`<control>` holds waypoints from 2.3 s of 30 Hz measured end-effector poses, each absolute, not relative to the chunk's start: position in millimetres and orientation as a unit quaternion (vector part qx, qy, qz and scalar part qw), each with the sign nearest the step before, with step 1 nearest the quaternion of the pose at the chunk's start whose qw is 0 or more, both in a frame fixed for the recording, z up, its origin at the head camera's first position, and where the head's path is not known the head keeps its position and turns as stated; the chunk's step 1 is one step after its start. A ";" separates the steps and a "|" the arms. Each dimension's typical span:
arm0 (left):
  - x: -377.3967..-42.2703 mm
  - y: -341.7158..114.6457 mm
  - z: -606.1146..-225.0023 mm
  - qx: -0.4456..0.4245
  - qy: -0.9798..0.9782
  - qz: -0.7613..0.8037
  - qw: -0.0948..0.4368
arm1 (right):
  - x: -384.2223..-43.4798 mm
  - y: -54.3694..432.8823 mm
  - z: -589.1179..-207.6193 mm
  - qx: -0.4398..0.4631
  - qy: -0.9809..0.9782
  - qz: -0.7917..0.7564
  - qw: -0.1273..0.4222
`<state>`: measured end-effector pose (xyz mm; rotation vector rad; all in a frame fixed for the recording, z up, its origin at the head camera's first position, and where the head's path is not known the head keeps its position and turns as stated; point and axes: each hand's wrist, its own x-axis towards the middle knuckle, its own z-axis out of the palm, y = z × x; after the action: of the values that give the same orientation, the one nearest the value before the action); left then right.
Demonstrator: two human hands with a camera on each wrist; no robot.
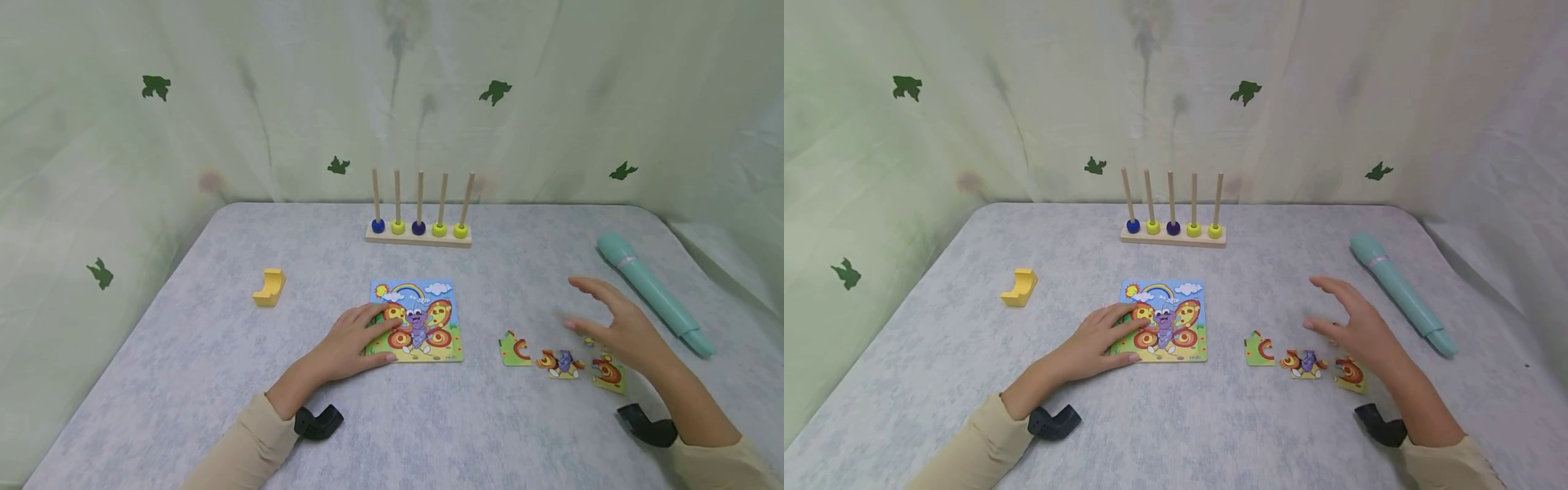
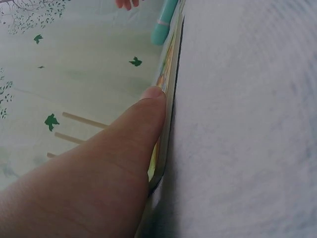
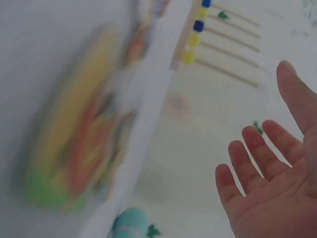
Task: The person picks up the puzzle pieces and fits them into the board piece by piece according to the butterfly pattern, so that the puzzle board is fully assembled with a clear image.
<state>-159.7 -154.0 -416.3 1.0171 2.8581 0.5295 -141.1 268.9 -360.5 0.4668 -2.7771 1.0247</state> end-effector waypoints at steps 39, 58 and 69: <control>-159.1 -153.9 -414.8 0.328 0.927 0.177 0.036 | -141.6 293.7 -379.0 0.138 -0.954 0.265 0.024; -159.2 -154.2 -414.9 0.327 0.927 0.182 0.038 | -159.6 155.7 -361.8 0.297 -0.885 0.352 0.063; -159.1 -153.7 -413.9 0.328 0.928 0.176 0.027 | -180.4 118.2 -390.0 0.302 -0.902 0.308 -0.003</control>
<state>-159.1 -153.7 -413.9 1.0134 2.8649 0.5442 -180.4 118.2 -390.0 0.9507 -2.8396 0.9690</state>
